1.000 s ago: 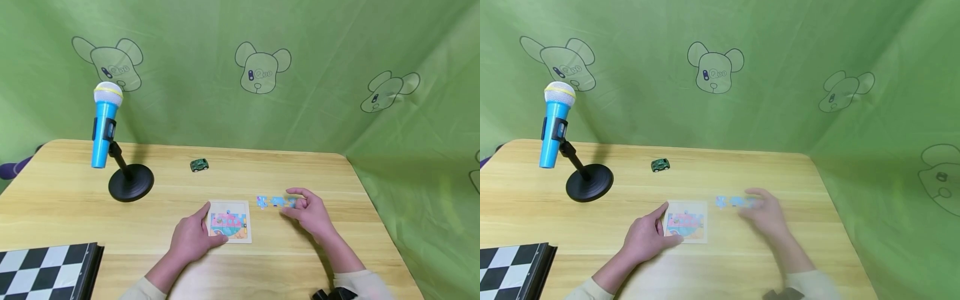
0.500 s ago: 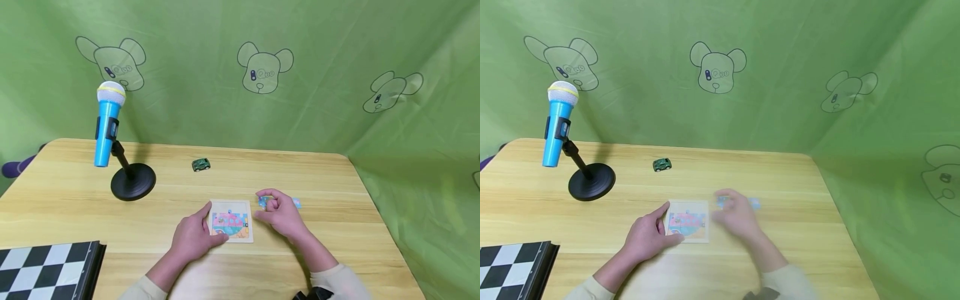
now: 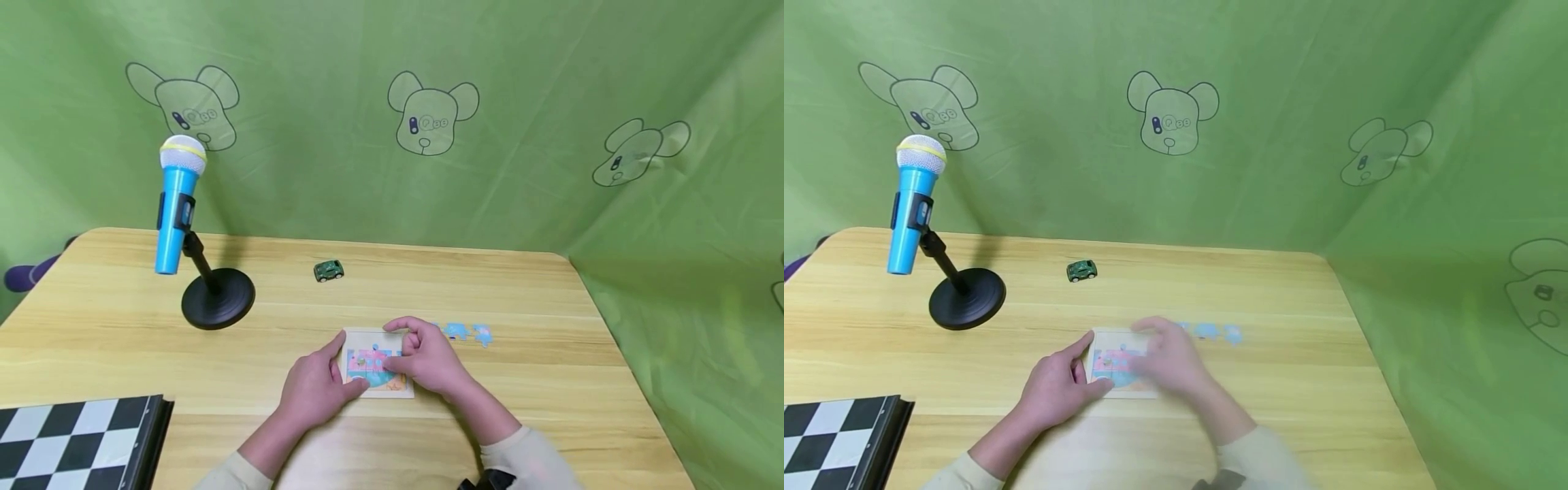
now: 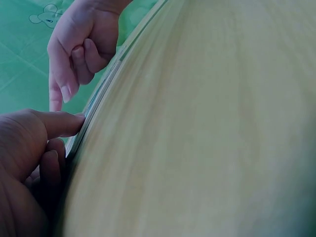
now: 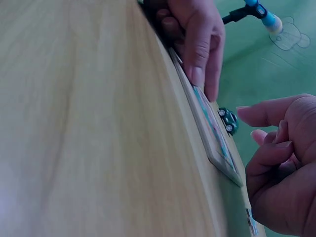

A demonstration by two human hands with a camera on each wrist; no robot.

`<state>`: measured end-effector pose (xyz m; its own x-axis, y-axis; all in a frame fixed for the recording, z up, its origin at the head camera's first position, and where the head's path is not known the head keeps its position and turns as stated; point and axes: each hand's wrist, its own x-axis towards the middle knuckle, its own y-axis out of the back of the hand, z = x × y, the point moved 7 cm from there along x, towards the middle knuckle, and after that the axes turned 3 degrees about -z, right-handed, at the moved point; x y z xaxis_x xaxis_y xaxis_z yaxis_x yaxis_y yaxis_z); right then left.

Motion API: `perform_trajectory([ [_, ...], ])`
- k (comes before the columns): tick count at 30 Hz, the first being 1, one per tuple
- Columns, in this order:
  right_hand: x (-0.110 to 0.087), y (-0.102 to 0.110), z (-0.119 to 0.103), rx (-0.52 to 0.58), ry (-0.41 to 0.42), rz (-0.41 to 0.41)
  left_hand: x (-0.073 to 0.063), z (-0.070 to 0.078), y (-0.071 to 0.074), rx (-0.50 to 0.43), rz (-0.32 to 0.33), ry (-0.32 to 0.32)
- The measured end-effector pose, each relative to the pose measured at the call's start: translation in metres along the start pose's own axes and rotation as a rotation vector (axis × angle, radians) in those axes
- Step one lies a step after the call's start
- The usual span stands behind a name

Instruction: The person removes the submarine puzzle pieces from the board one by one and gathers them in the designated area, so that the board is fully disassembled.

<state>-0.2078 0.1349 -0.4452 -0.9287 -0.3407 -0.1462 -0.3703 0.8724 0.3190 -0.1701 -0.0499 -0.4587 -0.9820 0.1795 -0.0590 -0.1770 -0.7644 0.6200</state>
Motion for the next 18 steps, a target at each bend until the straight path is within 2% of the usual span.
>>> perform_trajectory([
  [7,0.005,-0.016,-0.004,-0.025,0.011,-0.053,0.000,0.001,0.000,0.006,0.001,-0.005],
  [12,0.006,-0.026,-0.005,-0.089,0.025,-0.097,-0.001,0.001,0.000,0.005,-0.015,-0.020],
  [18,0.007,-0.029,-0.005,-0.163,0.047,-0.109,-0.002,0.001,0.001,-0.017,-0.028,-0.033],
])
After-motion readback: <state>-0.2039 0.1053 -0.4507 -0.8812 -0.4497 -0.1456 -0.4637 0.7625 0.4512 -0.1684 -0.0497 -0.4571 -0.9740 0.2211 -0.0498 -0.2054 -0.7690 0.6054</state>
